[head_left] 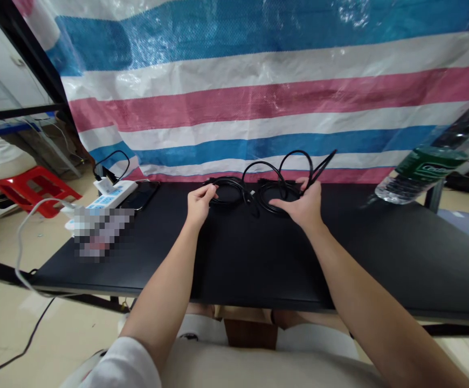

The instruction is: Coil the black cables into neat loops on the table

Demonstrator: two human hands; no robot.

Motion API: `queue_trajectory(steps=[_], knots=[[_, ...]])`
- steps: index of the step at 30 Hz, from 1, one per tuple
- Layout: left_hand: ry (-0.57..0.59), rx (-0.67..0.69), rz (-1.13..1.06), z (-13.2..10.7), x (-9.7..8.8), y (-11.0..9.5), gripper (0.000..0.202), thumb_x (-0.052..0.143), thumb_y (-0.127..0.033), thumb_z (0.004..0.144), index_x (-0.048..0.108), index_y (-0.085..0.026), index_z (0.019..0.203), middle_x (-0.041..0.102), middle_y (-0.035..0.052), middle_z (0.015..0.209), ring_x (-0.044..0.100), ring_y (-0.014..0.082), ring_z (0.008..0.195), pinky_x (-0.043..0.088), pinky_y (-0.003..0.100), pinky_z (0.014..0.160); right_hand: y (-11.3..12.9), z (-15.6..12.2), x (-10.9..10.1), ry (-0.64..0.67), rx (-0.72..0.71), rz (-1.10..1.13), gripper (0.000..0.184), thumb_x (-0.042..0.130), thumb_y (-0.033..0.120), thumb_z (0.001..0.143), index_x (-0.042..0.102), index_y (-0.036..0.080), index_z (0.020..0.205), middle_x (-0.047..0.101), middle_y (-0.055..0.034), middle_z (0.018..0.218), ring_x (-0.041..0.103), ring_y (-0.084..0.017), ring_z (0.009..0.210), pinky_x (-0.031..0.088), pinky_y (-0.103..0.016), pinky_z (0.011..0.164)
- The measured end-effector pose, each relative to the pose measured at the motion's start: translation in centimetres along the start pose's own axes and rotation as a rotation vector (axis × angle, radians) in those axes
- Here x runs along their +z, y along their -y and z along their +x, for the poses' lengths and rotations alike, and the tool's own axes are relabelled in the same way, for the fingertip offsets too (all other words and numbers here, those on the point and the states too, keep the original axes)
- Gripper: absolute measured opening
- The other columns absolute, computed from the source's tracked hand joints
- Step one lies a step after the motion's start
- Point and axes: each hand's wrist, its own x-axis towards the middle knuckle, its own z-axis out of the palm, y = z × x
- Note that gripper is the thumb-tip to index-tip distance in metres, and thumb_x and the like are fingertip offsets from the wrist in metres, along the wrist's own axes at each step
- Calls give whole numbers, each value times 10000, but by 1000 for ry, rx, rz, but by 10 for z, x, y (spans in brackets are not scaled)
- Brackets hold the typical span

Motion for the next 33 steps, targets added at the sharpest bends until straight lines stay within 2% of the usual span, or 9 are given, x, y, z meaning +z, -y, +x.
queue_trajectory(steps=[5,10,13,15,18,20,25,29,33], knots=[[107,-52,8,-6,7,-2,266,709,-442,659,706,-185,592,649,27,545,632,187,654,491,330,716,14,1,1,-49,236,92,371,613,560,735,426,245,671,444,53,521,495,-146,516,449,-300,574],[156,-66,89,-11,12,-4,274,723,-433,618,671,-188,507,643,21,548,604,176,627,467,311,673,10,9,3,-81,348,384,488,464,699,777,432,245,600,289,90,394,346,-107,359,295,-247,397],[160,-57,162,-16,19,-3,288,717,-427,630,648,-187,486,594,2,518,543,145,565,416,282,580,10,8,3,-18,284,402,551,458,756,743,357,255,535,287,79,402,318,-96,372,288,-251,398],[117,-39,204,-20,24,-1,310,700,-432,659,632,-184,487,540,-14,484,480,120,513,372,269,530,14,3,1,60,159,357,563,585,751,645,341,254,546,365,65,443,357,-100,414,344,-262,434],[34,9,221,-23,30,2,337,676,-445,700,611,-181,501,508,-23,484,438,104,505,360,261,526,23,-4,-2,160,-38,232,564,763,624,484,357,253,610,501,42,563,467,-130,524,443,-295,549],[-4,39,186,-23,32,4,349,663,-461,720,604,-182,520,521,-19,514,460,111,536,386,263,557,28,-7,-2,153,-98,102,479,756,519,524,370,255,628,532,27,607,511,-151,578,469,-315,615],[-54,72,53,-16,28,7,398,646,-495,747,559,-191,506,582,11,645,563,153,698,462,298,708,30,-1,-3,3,78,-16,269,605,373,655,384,251,563,478,29,515,512,-155,535,461,-310,613],[54,0,-6,-16,27,7,394,702,-450,700,550,-191,445,655,53,872,611,202,903,465,338,853,28,4,-4,-38,240,255,294,616,414,678,412,243,553,421,42,477,483,-144,500,425,-292,528],[246,-92,-126,-26,37,6,370,773,-381,617,542,-181,409,681,80,1047,592,258,1099,418,351,964,40,-4,-1,216,372,682,455,682,479,654,309,256,518,238,101,408,261,-68,357,250,-237,366]])
